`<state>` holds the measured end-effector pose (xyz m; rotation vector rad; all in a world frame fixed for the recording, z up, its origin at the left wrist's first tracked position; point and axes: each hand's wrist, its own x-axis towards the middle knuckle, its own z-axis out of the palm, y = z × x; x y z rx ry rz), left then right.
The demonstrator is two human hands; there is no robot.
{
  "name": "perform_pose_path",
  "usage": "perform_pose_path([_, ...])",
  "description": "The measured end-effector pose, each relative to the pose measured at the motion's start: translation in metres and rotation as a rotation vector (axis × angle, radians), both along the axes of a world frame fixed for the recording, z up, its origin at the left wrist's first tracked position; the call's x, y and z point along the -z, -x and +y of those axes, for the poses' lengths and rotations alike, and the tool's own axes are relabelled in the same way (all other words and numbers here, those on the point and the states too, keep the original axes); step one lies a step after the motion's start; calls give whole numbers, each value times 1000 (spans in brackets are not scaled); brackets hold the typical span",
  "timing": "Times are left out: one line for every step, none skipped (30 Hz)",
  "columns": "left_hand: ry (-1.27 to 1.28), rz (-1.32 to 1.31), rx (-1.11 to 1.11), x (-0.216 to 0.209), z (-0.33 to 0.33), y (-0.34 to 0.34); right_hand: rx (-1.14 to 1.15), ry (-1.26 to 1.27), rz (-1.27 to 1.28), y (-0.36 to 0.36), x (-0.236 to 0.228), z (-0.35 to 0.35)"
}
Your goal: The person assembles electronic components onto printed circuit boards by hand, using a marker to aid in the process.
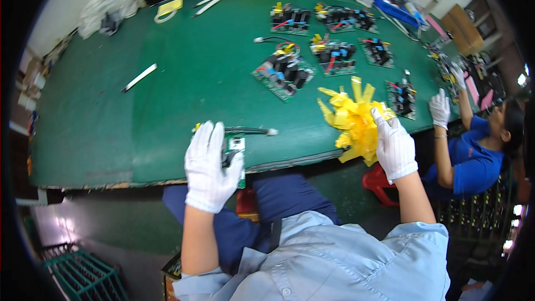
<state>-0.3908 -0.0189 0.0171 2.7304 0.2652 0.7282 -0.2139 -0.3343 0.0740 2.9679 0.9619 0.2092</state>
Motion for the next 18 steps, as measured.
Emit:
perform_pose_path([-14,12,14,2,2,3,122,61,1,0,4,-9])
perform_pose_path([-27,39,28,0,1,5,200,184,62,-1,9,-15])
perform_pose_path([-44,67,41,-4,-1,5,235,230,140,1,12,-19])
perform_pose_path([-33,92,57,-10,-3,3,204,177,124,2,22,-25])
perform_pose_path([-32,86,71,-10,-4,0,170,124,108,2,28,-30])
perform_pose_path([-61,176,52,-12,-4,1,166,120,139,1,28,-28])
perform_pose_path([-91,266,31,-13,-4,2,169,114,139,-1,29,-30])
perform_pose_path([-75,296,39,-13,-3,-2,134,83,171,-3,32,-32])
perform_pose_path([-84,294,34,-11,0,-3,94,49,202,-6,32,-34])
perform_pose_path([-72,308,77,-9,5,-3,90,41,201,-9,31,-36])
perform_pose_path([-60,323,120,-9,8,-3,79,56,255,-11,28,-39])
perform_pose_path([-47,236,168,-9,11,-2,68,72,310,-12,26,-40])
perform_pose_path([-52,238,164,-12,13,0,64,67,311,-11,24,-38])
perform_pose_path([128,169,165,-18,16,3,80,83,369,-10,22,-36])
perform_pose_path([309,98,159,-22,19,8,91,103,428,-7,17,-33])
perform_pose_path([508,-6,141,-23,22,15,72,97,437,-4,9,-26])
perform_pose_path([1103,50,33,-29,20,25,171,113,473,1,-2,-19])
perform_pose_path([1438,-162,112,-25,16,29,257,125,506,5,-7,-10])
